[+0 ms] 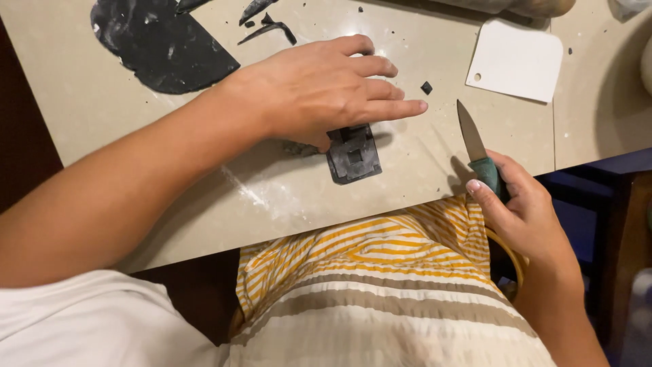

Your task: Cutting a number shape out of black fondant using a paper template and a knife.

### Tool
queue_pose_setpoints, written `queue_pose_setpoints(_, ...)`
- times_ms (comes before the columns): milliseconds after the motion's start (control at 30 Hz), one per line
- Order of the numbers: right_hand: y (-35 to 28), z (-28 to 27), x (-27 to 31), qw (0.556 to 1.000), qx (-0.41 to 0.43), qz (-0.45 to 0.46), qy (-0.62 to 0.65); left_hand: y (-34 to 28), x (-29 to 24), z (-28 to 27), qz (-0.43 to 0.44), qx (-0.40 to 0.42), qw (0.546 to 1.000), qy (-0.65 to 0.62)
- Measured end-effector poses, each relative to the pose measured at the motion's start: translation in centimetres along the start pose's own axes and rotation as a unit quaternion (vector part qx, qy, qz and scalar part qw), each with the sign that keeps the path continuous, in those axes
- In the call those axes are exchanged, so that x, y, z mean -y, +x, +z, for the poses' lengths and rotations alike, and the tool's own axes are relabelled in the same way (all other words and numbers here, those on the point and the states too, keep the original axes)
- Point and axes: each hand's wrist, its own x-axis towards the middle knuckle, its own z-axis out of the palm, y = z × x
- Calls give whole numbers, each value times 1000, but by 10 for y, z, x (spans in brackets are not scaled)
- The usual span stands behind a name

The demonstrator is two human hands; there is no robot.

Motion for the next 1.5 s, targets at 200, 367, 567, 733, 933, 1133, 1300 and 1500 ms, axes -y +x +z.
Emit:
queue_pose_setpoints(200,1,3,5,994,73,9,-79,-53,-59,5,-213,-157,964,-27)
queue_pose_setpoints(367,3,22,43,979,144,83,-122,-54,-115,46,-390,-192,897,-86)
queue_pose_setpoints(567,-3,34,46,966,154,1,-207,-38,-132,59,-474,-258,838,-85)
queue_pose_setpoints(733,-8,39,69,938,172,12,-301,-42,-121,59,-441,-264,850,-117)
queue_pose_setpoints(933,-10,26,43,958,163,-47,-232,-44,-113,64,-435,-272,850,-117)
queue_pose_setpoints(1133,-6,26,52,966,122,17,-225,-37,-112,71,-447,-278,843,-108)
queue_pose_setpoints(1300,-7,26,44,960,137,-85,-230,-34,-111,73,-444,-273,845,-116)
queue_pose_setpoints(1500,-4,13,41,965,105,-53,-236,-37,-115,75,-438,-276,849,-109)
